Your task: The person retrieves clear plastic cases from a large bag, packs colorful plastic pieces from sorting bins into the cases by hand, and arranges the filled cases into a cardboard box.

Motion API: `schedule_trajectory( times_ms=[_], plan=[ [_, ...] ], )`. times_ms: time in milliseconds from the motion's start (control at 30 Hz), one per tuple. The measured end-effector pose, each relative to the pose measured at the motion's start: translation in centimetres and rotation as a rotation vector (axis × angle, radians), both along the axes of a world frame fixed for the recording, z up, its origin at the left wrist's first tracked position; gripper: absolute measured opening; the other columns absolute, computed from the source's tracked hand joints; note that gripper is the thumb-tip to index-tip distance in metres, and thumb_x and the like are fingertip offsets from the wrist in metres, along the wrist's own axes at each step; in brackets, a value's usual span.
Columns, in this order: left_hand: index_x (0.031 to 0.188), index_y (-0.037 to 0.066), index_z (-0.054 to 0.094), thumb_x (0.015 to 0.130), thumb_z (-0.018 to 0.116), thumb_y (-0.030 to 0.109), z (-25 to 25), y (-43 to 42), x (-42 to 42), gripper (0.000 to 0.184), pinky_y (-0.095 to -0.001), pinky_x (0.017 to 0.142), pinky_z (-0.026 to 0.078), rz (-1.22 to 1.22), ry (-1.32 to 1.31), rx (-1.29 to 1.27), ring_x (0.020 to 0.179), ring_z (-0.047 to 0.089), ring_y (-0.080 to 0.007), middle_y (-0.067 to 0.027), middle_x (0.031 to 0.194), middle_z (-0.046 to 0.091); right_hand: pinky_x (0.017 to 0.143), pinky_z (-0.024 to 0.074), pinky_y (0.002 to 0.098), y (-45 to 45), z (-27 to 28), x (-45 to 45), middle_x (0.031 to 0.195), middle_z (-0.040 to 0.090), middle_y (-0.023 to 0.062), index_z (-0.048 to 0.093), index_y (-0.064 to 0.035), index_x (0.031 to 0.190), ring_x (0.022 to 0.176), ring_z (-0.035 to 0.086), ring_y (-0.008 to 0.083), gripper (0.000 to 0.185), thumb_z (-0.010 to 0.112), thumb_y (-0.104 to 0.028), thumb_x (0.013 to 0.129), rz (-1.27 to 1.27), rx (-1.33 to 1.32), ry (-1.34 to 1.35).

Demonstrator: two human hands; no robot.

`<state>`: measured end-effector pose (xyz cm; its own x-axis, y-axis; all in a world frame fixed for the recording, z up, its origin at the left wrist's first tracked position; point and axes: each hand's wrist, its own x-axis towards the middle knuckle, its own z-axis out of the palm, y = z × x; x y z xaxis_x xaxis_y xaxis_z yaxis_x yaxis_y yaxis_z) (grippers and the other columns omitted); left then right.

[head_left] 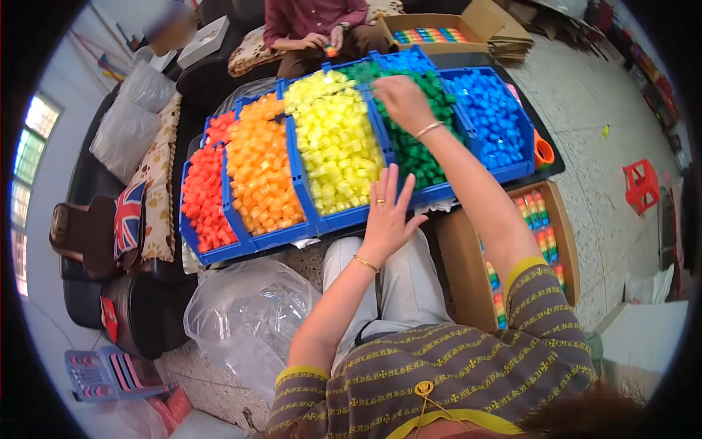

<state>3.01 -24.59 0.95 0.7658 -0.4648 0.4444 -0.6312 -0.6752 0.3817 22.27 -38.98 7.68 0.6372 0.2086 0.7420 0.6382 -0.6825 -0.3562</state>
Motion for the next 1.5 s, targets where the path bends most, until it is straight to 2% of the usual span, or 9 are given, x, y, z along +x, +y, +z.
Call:
schedule_trajectory(
  times_ms=[133,233,300,600,900,1167,1267,1367,1500],
  plan=[
    [0.15,0.014,0.026,0.074,0.07,0.054,-0.5,3.3,1.4,0.097,-0.0612,0.113,0.004,0.225,-0.057,0.07,0.145,0.008,-0.0416,-0.023,0.156,0.012,0.099,0.0408,0.0453,9.3,-0.8,4.8,0.123,0.06,0.0134,0.063,-0.0104,0.119,0.116,0.053,0.0318,0.037,0.059,-0.035,0.091,0.259,-0.138,0.158],
    [0.151,0.016,0.022,0.07,0.069,0.064,-2.6,5.0,2.7,0.106,-0.0651,0.111,0.002,0.418,-0.085,0.092,0.145,0.004,-0.0424,-0.0221,0.157,0.009,0.104,0.0325,0.0554,13.2,-1.9,6.0,0.137,0.052,0.0093,0.056,-0.021,0.131,0.129,0.044,0.0298,0.052,0.05,-0.054,0.091,0.054,-0.338,0.117],
    [0.152,0.016,0.017,0.068,0.065,0.071,-3.5,5.4,3.3,0.112,-0.0654,0.111,0.001,0.513,-0.077,0.109,0.145,0.0,-0.0427,-0.0216,0.158,0.005,0.108,0.0197,0.0634,13.9,-2.3,5.3,0.148,0.04,0.0054,0.044,-0.0317,0.141,0.139,0.03,0.0306,0.063,0.042,-0.067,0.089,0.016,-0.512,0.473],
    [0.153,0.013,0.014,0.067,0.063,0.075,-3.6,5.1,4.5,0.116,-0.0632,0.113,0.002,0.591,-0.041,0.089,0.145,0.0,-0.0424,-0.0233,0.157,0.005,0.097,0.0371,0.051,11.9,-4.6,0.9,0.128,0.055,0.0049,0.057,-0.0258,0.128,0.12,0.047,0.0281,0.048,0.05,-0.055,0.091,0.088,-0.392,0.299],
    [0.153,0.015,0.015,0.068,0.064,0.072,-4.5,5.6,4.4,0.113,-0.0636,0.112,0.001,0.507,-0.113,0.027,0.146,0.002,-0.0406,-0.0218,0.157,0.006,0.115,0.0112,0.0551,10.9,-4.8,-1.2,0.15,0.038,0.0042,0.045,-0.0255,0.141,0.141,0.029,0.0302,0.048,0.046,-0.044,0.096,0.081,-0.389,0.048],
    [0.152,0.017,0.02,0.069,0.071,0.062,-4.1,8.0,3.4,0.107,-0.063,0.112,-0.003,0.422,-0.113,-0.075,0.146,0.0,-0.0406,-0.022,0.157,0.007,0.106,0.032,0.0506,12.7,-1.5,0.1,0.121,0.064,0.008,0.065,-0.0111,0.117,0.117,0.055,0.0298,0.029,0.056,-0.025,0.094,-0.027,-0.089,-0.094],
    [0.153,0.016,0.017,0.068,0.071,0.064,-3.4,12.9,3.0,0.112,-0.0636,0.111,-0.005,0.63,-0.27,-0.166,0.145,-0.001,-0.0441,-0.0235,0.157,0.005,0.092,0.0465,0.0357,19.2,1.3,2.1,0.116,0.065,0.0132,0.066,-0.0047,0.11,0.108,0.059,0.0302,0.03,0.06,-0.028,0.092,0.392,0.177,0.084],
    [0.153,0.015,0.015,0.068,0.071,0.065,-4.2,17.8,3.6,0.113,-0.0647,0.11,-0.003,0.786,-0.303,-0.162,0.145,-0.001,-0.0442,-0.0241,0.157,0.003,0.098,0.0428,0.0387,26.5,0.7,6.7,0.122,0.062,0.0139,0.065,-0.0089,0.116,0.116,0.055,0.0317,0.038,0.056,-0.038,0.094,0.529,0.017,0.056],
    [0.153,0.013,0.014,0.065,0.071,0.068,-4.3,19.8,3.9,0.118,-0.0652,0.111,0.0,0.871,-0.245,-0.074,0.145,-0.001,-0.0441,-0.0246,0.157,0.002,0.104,0.022,0.0667,31.3,-0.2,7.5,0.145,0.045,0.0037,0.056,-0.0323,0.131,0.134,0.035,0.0336,0.058,0.042,-0.068,0.088,0.273,-0.364,0.273]
  ],
)
